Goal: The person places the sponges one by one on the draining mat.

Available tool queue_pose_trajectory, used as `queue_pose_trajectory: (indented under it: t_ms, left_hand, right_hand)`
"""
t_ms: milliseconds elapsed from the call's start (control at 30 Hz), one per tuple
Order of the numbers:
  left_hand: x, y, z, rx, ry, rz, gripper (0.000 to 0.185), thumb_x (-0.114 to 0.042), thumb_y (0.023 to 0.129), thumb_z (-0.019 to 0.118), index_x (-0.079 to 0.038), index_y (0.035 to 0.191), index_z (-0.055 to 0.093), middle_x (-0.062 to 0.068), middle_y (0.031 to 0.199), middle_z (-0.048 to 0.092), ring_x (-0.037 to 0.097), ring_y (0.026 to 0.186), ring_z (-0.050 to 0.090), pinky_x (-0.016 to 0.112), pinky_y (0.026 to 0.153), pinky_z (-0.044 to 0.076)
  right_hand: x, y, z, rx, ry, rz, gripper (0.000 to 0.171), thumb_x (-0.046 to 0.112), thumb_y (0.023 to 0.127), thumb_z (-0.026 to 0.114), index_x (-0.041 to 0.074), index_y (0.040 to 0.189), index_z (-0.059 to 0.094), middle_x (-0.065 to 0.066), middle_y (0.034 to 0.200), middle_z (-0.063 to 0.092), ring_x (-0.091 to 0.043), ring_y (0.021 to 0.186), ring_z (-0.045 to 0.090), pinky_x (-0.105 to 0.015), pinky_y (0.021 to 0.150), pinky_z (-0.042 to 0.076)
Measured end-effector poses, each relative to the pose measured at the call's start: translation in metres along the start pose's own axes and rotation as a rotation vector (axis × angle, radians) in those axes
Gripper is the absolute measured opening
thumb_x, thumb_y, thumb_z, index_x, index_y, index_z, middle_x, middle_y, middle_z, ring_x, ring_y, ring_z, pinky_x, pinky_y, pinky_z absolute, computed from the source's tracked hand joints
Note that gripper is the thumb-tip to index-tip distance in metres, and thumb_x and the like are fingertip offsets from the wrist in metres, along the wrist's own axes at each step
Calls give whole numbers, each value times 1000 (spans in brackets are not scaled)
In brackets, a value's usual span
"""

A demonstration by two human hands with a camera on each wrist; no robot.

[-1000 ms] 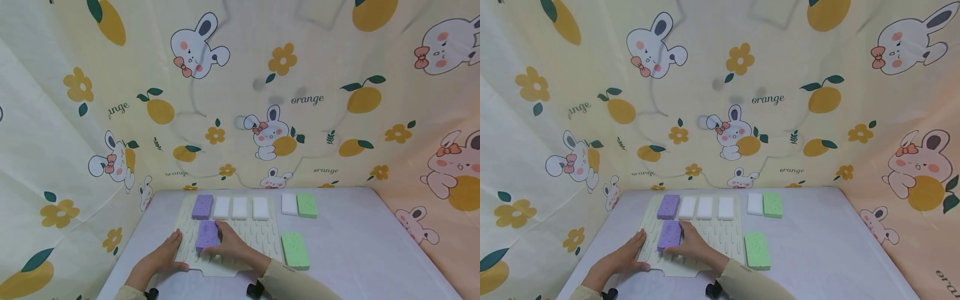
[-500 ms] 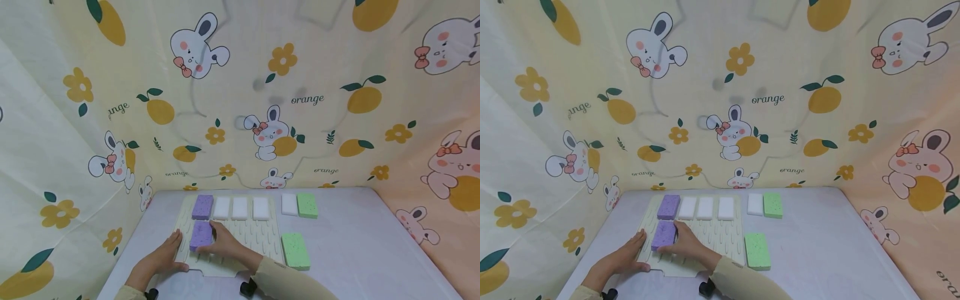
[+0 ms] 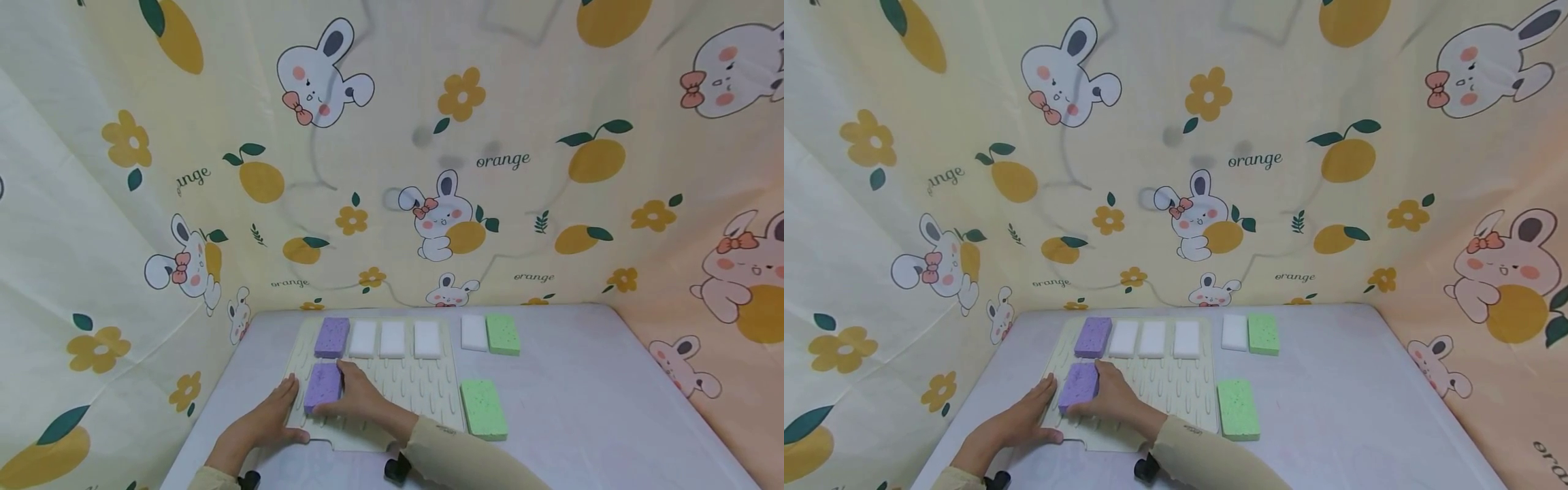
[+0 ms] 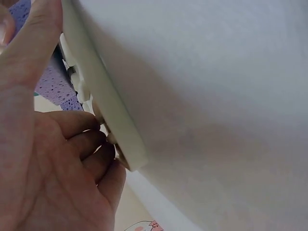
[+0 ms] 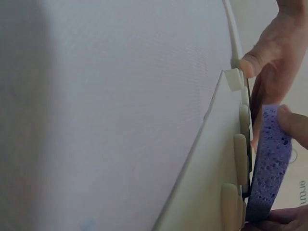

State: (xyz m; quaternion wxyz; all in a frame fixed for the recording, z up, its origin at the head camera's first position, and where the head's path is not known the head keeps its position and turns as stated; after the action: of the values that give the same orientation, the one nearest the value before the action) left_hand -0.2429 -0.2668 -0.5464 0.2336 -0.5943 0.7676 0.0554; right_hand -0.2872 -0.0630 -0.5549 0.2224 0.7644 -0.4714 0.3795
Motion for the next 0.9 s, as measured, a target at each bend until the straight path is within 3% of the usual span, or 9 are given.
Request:
queue_pose_trajectory:
  t_ms: [133, 233, 400, 600, 900]
  left_hand:
    - [-1, 0, 0, 0, -8, 3, 124, -46, 75, 96, 17, 159, 30, 39, 170, 21, 54, 158, 22, 64, 128, 26]
    - [-1, 1, 0, 2, -11, 0, 124, -45, 75, 96, 18, 159, 30, 39, 170, 20, 55, 158, 22, 64, 128, 26]
    - [0, 1, 1, 3, 6, -12, 126, -48, 75, 95, 17, 160, 30, 38, 170, 20, 54, 158, 22, 63, 128, 26]
    - [4, 1, 3, -6, 4, -4, 126, -49, 75, 95, 17, 160, 29, 38, 170, 20, 55, 158, 22, 64, 128, 26]
    - [6, 1, 4, -3, 16, -25, 129, -53, 73, 94, 15, 161, 29, 36, 171, 20, 53, 159, 22, 63, 128, 27]
  right_hand:
    - [0, 0, 1, -2, -49, -6, 123, 55, 77, 96, -3, 165, 32, -22, 165, 43, -35, 150, 47, -49, 124, 42]
    - [1, -2, -1, 10, -25, -11, 125, 55, 77, 96, -3, 165, 30, -23, 166, 42, -36, 151, 46, -50, 125, 40]
    - [0, -6, -5, 38, 33, -30, 121, 53, 82, 92, -2, 167, 27, -21, 169, 38, -36, 155, 41, -52, 127, 36]
    - [-5, -10, -10, 51, 18, -84, 112, 51, 88, 88, 0, 168, 27, -19, 170, 38, -36, 156, 38, -51, 128, 34]
    - [-12, -26, -35, 33, -34, -64, 102, 53, 92, 83, 6, 168, 33, -18, 169, 41, -36, 155, 41, -55, 126, 38]
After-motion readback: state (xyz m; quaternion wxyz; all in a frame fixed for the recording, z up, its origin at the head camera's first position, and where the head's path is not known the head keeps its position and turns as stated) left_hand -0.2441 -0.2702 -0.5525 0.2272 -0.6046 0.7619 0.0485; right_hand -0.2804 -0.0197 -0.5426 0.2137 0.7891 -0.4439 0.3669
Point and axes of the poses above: each hand's wrist, its own y-axis towards the middle knuckle, its own z-axis out of the palm, x = y × z, the point moved 4 cm from there along y, towards the middle knuckle
